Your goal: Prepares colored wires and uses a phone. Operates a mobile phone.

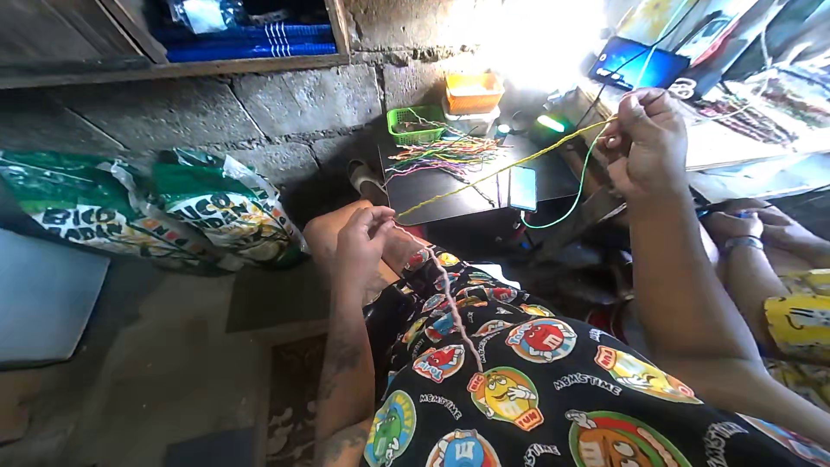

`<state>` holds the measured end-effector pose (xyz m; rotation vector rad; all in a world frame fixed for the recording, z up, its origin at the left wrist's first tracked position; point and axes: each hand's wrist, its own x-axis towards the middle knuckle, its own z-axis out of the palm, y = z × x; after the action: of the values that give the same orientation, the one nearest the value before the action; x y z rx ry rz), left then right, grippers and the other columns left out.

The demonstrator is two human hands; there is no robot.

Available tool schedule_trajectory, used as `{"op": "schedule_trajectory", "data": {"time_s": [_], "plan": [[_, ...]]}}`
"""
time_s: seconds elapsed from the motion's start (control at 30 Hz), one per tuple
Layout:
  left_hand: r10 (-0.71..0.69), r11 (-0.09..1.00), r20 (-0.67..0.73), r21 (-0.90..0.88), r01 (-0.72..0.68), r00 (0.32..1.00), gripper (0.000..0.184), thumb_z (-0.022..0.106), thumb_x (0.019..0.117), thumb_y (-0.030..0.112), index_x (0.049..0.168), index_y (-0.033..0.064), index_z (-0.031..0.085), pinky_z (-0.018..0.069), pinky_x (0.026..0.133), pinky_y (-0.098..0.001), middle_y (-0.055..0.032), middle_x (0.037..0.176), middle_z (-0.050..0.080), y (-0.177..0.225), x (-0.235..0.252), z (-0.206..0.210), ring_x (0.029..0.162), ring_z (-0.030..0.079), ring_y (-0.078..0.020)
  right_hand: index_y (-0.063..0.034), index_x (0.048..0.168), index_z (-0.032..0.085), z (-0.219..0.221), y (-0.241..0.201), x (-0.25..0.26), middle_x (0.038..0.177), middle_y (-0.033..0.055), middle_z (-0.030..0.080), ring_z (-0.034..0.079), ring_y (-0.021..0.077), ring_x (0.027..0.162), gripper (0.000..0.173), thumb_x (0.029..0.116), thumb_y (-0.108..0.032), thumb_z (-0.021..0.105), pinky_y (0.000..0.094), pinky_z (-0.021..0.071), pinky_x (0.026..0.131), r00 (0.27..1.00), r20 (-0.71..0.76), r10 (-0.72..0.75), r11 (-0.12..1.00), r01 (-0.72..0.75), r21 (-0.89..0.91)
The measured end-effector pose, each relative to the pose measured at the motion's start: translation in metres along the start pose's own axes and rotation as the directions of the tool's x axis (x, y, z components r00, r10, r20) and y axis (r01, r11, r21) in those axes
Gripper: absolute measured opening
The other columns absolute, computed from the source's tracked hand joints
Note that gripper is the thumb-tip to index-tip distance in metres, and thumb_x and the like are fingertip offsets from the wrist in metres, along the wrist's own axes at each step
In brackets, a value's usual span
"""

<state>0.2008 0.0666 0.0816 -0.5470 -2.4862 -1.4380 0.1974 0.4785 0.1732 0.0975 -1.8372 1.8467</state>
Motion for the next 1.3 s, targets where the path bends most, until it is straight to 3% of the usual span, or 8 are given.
{"op": "schedule_trajectory", "data": {"time_s": [0.33,0.47,0.6,0.8,0.97,1.1,1.2,1.3], "plan": [[-0.117,0.985,-0.254,0.097,0.145,0.96,0.027,0.056,0.1054,0.021,0.124,0.0053,0.067,0.0503,0.098,-0.0492,-0.0143,0.119,0.069,-0.011,0.009,-0.01,0.109,0.066,-0.0258,-0.017,0.11,0.059,-0.01,0.011,-0.001,0.09,-0.0087,0.067,0.065,0.0027,0.075,0.009,0.1012,-0.014,0.061,0.0209,0.0575,0.072,0.958,0.286,0.017,0.994,0.015,-0.107],[-0.193,0.981,-0.294,-0.027,0.194,0.936,0.025,0.055,0.1058,0.018,0.123,0.002,0.066,0.0522,0.097,-0.0385,-0.0144,0.121,0.067,-0.003,0.008,-0.016,0.107,0.066,-0.0188,-0.0091,0.121,0.065,-0.026,0.035,0.009,0.105,0.0024,0.071,0.069,0.0106,0.09,0.025,0.0988,-0.021,0.067,0.0291,0.0597,0.082,0.907,0.421,-0.011,0.931,0.163,-0.328],[-0.127,0.992,-0.393,-0.032,0.125,0.911,0.023,0.055,0.1047,0.014,0.12,0.0007,0.067,0.0527,0.095,-0.0347,-0.0145,0.119,0.067,-0.003,0.007,-0.013,0.106,0.065,-0.0164,-0.0041,0.133,0.06,0.029,-0.018,-0.014,0.134,0.0168,0.061,0.063,0.0259,0.117,0.036,0.1033,-0.024,0.059,0.0454,0.0503,0.1,0.905,0.39,0.17,0.742,0.142,-0.655],[-0.061,0.943,-0.387,0.28,0.181,0.92,0.027,0.051,0.1059,0.021,0.121,0.0089,0.069,0.046,0.101,-0.0536,-0.0144,0.118,0.069,-0.01,0.01,0.008,0.113,0.063,-0.0304,-0.0116,0.141,0.058,0.123,0.0,-0.065,0.146,0.0108,0.055,0.05,0.0277,0.137,0.052,0.0967,-0.038,0.068,0.0513,0.041,0.114,0.758,0.629,0.174,0.763,0.3,-0.572],[0.053,0.982,-0.181,0.187,-0.019,0.982,0.018,0.06,0.0965,-0.001,0.112,-0.0019,0.07,0.0553,0.088,-0.044,-0.018,0.11,0.069,0.027,0.003,0.027,0.099,0.068,-0.0266,-0.009,0.154,0.044,0.175,0.042,-0.089,0.16,0.0189,0.039,0.038,0.0391,0.147,0.087,0.0858,-0.051,0.077,0.0597,0.0324,0.117,0.707,0.706,0.036,0.803,0.4,-0.442],[0.209,0.978,-0.159,0.046,-0.204,0.965,0.013,0.063,0.097,0.004,0.106,-0.0014,0.071,0.0549,0.088,-0.0276,-0.0128,0.104,0.069,0.024,0.001,0.033,0.096,0.066,-0.0135,-0.0043,0.148,0.048,0.176,0.036,-0.085,0.122,0.0143,0.069,0.068,0.0223,0.108,0.064,0.098,-0.038,0.068,0.0438,0.0532,0.098,0.656,0.733,0.182,0.878,0.227,-0.421],[0.259,0.966,-0.195,0.041,-0.256,0.946,0.013,0.065,0.0947,0.004,0.103,-0.0022,0.073,0.0563,0.083,-0.0225,-0.0114,0.098,0.071,0.025,0.002,0.025,0.089,0.068,-0.009,0.0023,0.122,0.065,0.167,0.037,-0.087,0.092,0.0103,0.07,0.065,0.0097,0.078,0.033,0.1059,-0.025,0.056,0.0291,0.0554,0.077,0.625,0.733,0.27,0.934,0.015,-0.356],[0.195,0.954,-0.186,-0.193,-0.23,0.963,0.015,0.064,0.095,0.005,0.105,-0.0048,0.068,0.0572,0.082,-0.0206,-0.0062,0.097,0.07,0.024,0.002,0.02,0.088,0.067,-0.0047,0.0032,0.113,0.067,0.16,0.029,-0.09,0.084,0.0048,0.065,0.061,0.0033,0.071,0.032,0.1082,-0.024,0.051,0.0219,0.0533,0.07,0.608,0.724,0.326,0.932,-0.078,-0.354]]}}
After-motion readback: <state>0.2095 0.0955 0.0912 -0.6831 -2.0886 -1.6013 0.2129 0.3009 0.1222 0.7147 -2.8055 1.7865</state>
